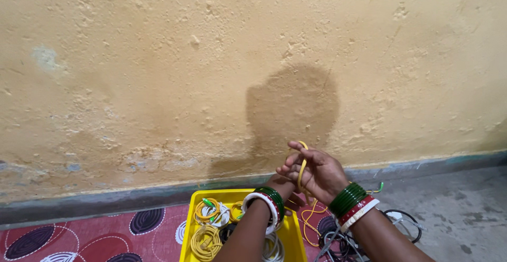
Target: The person coils various yellow and white cables by hand and places them into a yellow tray.
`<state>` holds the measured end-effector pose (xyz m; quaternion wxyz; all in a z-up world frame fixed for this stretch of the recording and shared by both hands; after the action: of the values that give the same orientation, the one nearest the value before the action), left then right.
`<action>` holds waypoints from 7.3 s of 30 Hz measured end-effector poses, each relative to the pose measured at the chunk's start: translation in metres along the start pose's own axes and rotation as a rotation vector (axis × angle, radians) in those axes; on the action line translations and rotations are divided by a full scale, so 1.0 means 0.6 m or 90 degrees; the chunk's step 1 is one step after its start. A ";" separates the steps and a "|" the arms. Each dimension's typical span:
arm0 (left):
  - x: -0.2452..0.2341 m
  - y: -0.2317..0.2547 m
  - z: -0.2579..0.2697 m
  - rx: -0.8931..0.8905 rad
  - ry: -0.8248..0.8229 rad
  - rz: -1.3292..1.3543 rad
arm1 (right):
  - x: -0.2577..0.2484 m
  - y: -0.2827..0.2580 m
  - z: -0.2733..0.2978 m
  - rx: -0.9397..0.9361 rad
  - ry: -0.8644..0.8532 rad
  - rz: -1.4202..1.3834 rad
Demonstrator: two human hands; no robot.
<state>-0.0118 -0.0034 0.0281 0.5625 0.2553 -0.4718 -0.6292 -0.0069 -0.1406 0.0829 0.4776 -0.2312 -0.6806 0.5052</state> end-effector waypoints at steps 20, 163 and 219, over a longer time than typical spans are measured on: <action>-0.050 -0.018 -0.036 0.156 0.085 0.165 | -0.085 0.040 0.008 0.020 0.172 0.478; -0.057 -0.013 0.058 0.296 0.197 -0.068 | -0.031 -0.041 0.033 -0.450 0.702 1.280; -0.151 -0.079 0.018 -0.109 0.169 0.142 | -0.304 0.061 0.053 0.092 0.708 0.385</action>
<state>-0.0218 0.0824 -0.0279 0.7061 0.2333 -0.3632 -0.5613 0.0387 -0.2867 -0.0272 0.6100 -0.6082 -0.1999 0.4669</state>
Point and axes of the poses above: each hand's wrist, its own z-axis away from the middle knuckle, its own x-axis out of the palm, y = z × x, the point moved 1 cm from there along -z, towards the middle knuckle, and after that the axes turned 14 degrees about z, right-handed, at the moved point
